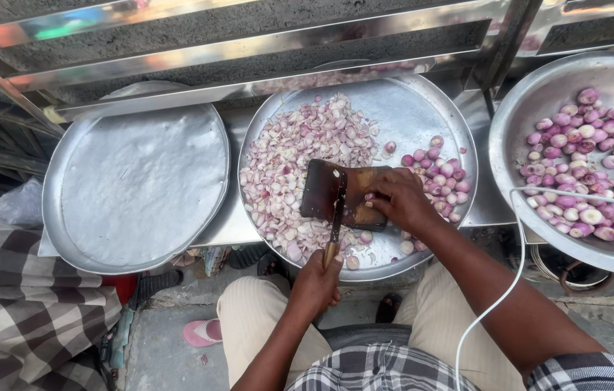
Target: The person chops small onions into fine pieces on a wooden block using a cleaver-style knife, occasionally moving onions between a large metal bowl and the chopping tray.
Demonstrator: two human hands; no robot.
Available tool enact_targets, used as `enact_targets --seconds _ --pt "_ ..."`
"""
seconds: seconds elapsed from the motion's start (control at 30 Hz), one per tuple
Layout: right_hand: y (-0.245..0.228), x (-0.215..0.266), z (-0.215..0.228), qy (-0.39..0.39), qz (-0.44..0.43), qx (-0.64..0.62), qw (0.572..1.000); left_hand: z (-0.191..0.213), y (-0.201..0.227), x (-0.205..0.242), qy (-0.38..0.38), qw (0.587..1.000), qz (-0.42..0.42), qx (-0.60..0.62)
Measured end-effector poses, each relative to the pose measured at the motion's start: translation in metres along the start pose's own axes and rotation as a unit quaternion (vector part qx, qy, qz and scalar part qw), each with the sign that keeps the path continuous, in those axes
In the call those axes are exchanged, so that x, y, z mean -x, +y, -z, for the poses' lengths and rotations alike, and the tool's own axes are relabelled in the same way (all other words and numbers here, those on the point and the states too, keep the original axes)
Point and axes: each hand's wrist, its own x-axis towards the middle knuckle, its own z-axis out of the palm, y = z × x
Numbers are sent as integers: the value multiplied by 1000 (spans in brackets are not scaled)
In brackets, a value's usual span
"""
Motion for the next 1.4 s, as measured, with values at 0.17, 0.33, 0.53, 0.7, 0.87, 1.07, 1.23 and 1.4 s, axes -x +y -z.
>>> enact_targets --seconds 0.17,0.33,0.53,0.7,0.87,1.07,1.23,1.4 --pt "-6 8 13 15 -19 -36 999 -17 -26 -14 -72 978 56 189" --pt "-12 4 16 20 -13 -29 999 -19 -31 -29 -77 965 71 239" --pt "-22 5 11 33 -14 53 998 -22 -30 -40 -68 972 65 217" --pt "-30 -3 10 4 -57 53 997 -28 -32 -38 -38 986 31 161" --pt "-28 -7 18 -33 -69 20 997 -37 -31 -23 175 923 -257 -228" --pt "-27 2 20 -30 -63 12 998 -38 -12 -15 110 958 -113 -239" --pt "-28 2 16 -25 -87 -3 996 -31 -3 -14 98 968 -153 -174" --pt "-32 2 14 -10 -75 -9 997 -27 0 -23 91 978 -105 -155"
